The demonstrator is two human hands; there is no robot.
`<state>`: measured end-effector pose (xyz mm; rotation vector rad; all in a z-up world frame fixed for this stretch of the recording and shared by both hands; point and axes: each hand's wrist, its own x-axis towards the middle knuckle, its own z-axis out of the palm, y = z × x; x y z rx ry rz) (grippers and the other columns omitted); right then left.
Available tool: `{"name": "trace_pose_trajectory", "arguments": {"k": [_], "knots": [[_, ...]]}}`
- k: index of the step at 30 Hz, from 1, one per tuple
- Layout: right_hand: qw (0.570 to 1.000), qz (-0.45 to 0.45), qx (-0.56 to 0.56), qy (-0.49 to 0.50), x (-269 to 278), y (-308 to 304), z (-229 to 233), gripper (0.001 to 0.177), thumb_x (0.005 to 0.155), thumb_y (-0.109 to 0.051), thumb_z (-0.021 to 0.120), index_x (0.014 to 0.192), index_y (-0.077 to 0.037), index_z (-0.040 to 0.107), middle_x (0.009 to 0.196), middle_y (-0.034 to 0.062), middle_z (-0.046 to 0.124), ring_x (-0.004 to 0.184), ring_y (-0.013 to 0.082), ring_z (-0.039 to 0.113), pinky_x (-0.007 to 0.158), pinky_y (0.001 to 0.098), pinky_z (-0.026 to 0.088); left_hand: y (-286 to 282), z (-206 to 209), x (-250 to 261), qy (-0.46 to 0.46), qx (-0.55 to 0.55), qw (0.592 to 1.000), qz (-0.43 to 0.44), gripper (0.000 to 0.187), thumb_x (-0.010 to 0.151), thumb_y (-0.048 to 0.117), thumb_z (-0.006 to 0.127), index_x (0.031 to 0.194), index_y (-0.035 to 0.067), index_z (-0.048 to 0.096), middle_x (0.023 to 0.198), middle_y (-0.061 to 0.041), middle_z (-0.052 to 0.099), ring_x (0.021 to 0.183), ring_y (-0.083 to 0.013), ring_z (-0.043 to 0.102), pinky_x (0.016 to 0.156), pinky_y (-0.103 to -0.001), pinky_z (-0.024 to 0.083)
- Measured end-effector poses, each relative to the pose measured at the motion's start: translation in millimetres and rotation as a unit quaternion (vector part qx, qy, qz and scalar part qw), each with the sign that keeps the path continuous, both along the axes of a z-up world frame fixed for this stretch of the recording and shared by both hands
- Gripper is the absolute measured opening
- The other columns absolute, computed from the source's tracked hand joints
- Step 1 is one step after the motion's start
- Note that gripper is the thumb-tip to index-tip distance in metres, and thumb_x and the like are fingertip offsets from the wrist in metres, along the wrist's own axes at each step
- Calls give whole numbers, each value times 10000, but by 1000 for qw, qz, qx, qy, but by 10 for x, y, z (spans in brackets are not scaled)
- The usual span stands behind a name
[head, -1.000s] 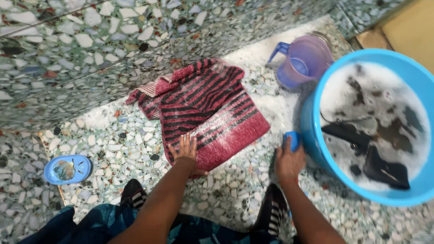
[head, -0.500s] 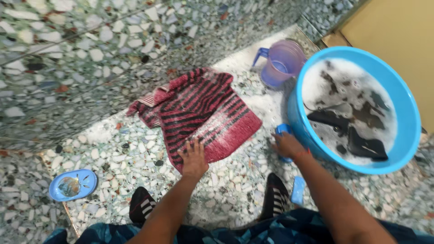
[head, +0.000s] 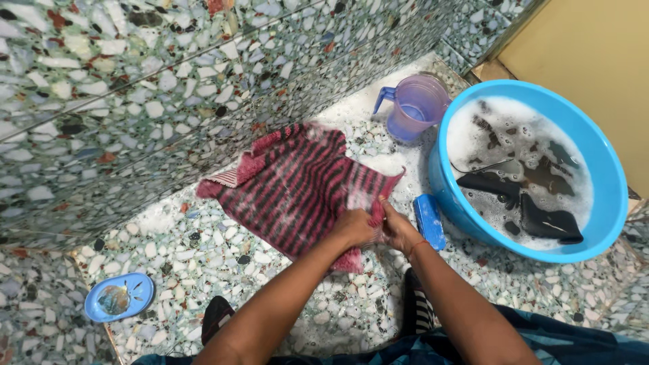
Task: The person cleans a floor mat by scrubbing one side with a bar of soap, flipping it over, and scrubbing the other side with the soap.
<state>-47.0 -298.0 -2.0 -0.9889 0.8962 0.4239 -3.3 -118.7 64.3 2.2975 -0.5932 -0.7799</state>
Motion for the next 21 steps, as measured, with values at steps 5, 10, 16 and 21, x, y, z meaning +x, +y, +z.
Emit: {"name": "trace_pose_trajectory", "arguments": {"k": [5, 10, 16, 21], "knots": [[998, -6, -40, -52, -30, -408, -316, 475, 910, -317, 741, 1225, 25, 646, 1086, 173, 732, 897, 319, 716, 796, 484, 619, -14, -467, -289, 63, -62, 993, -84, 324, 672, 160, 649, 962, 104, 781, 986, -197, 762, 934, -351, 761, 869, -421, 591], [912, 34, -364, -187, -172, -148, -448, 1040, 684, -44, 979, 1378, 63, 212, 1179, 201, 613, 1073, 370, 654, 897, 484, 581, -82, -877, -469, -23, -70, 978, -197, 252, 726, 192, 712, 920, 41, 769, 926, -212, 733, 854, -352, 723, 780, -453, 575], [726, 233, -629, -152, -167, 482, 204, 849, 772, 15, 625, 1560, -33, 312, 1014, 341, 682, 938, 491, 698, 830, 516, 559, 211, -843, 83, 266, 53, 958, -92, 269, 839, 311, 704, 957, 71, 734, 809, -129, 753, 650, -256, 737, 538, -407, 595], [741, 300, -563, -209, -466, 1130, 966, 856, 838, 59, 553, 1595, -281, 346, 1016, 303, 719, 884, 446, 717, 809, 514, 547, 470, -1066, 520, 305, -112, 917, 230, 500, 948, 400, 532, 1169, -7, 722, 1065, -210, 765, 816, -328, 745, 700, -490, 592]]}}
